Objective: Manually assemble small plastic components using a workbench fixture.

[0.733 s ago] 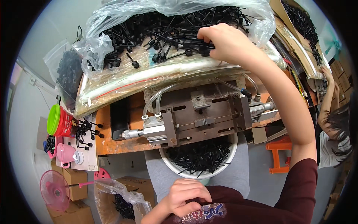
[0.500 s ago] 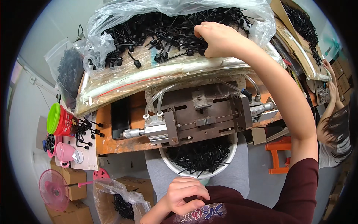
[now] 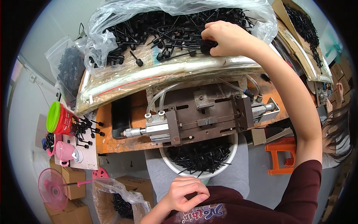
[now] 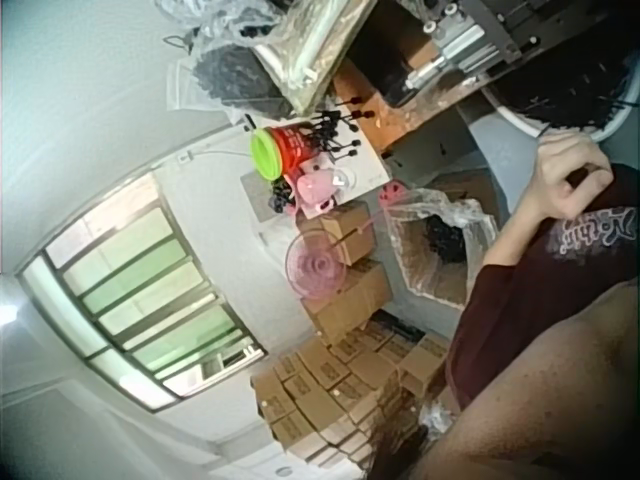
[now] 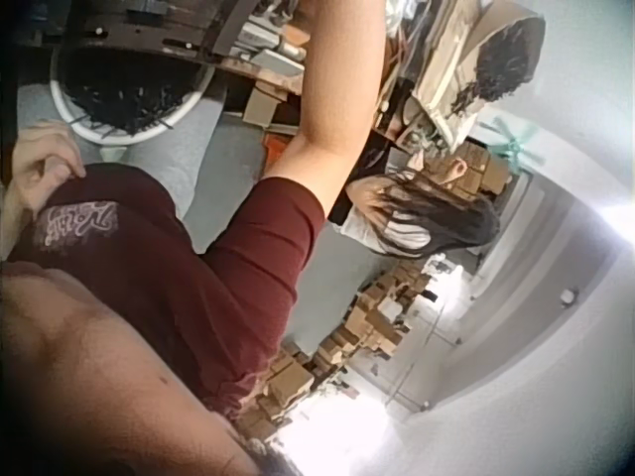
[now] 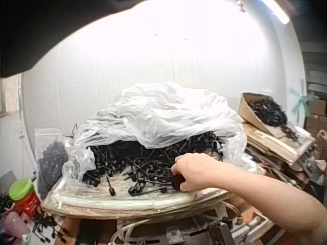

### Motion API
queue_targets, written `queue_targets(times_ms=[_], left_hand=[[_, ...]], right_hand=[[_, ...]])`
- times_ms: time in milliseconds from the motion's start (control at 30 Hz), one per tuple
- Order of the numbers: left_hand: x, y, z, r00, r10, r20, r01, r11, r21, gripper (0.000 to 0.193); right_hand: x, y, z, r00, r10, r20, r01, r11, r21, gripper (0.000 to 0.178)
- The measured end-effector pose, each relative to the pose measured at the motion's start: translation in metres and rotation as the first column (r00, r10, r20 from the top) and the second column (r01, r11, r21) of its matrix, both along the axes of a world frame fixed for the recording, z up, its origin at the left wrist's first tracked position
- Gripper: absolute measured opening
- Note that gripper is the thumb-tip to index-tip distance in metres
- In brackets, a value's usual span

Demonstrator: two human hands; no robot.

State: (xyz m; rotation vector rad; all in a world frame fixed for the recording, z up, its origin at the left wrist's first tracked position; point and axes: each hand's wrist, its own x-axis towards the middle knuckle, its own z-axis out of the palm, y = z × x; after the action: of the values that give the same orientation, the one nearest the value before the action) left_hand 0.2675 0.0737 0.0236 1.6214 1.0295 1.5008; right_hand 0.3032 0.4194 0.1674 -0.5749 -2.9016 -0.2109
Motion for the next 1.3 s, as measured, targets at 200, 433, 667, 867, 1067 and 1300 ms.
queue_targets(times_ms=[200,433,667,867,1067,1300], left_hand=[[0.002,0.001,0.000,0.999,0.014,0.034,-0.014,1.000,-0.011,0.004],[0.003,0.001,-0.001,0.999,0.033,0.021,-0.032,0.999,-0.009,0.004],[0.004,0.001,0.002,0.998,0.029,-0.060,-0.030,0.999,-0.019,0.004],[0.006,0.006,0.010,0.973,0.198,-0.114,-0.200,0.980,0.002,0.003],[0.010,0.028,0.033,0.868,0.496,-0.041,-0.497,0.867,-0.030,0.026],[0.008,0.038,0.028,0.822,0.552,-0.142,-0.526,0.830,0.184,0.050]], right_hand=[[-0.001,0.007,0.006,0.990,0.051,-0.129,-0.062,0.995,-0.083,0.023],[0.014,0.006,0.042,0.865,-0.362,-0.348,0.050,0.752,-0.658,0.021],[0.021,0.024,0.026,0.670,-0.496,-0.552,-0.247,0.552,-0.797,0.017],[0.039,0.002,0.025,0.517,-0.448,-0.730,-0.359,0.660,-0.660,0.014],[0.061,-0.072,-0.021,0.561,0.503,-0.658,-0.345,0.864,0.367,0.025],[0.071,-0.111,-0.057,0.604,0.579,-0.547,-0.334,0.808,0.486,0.036]])
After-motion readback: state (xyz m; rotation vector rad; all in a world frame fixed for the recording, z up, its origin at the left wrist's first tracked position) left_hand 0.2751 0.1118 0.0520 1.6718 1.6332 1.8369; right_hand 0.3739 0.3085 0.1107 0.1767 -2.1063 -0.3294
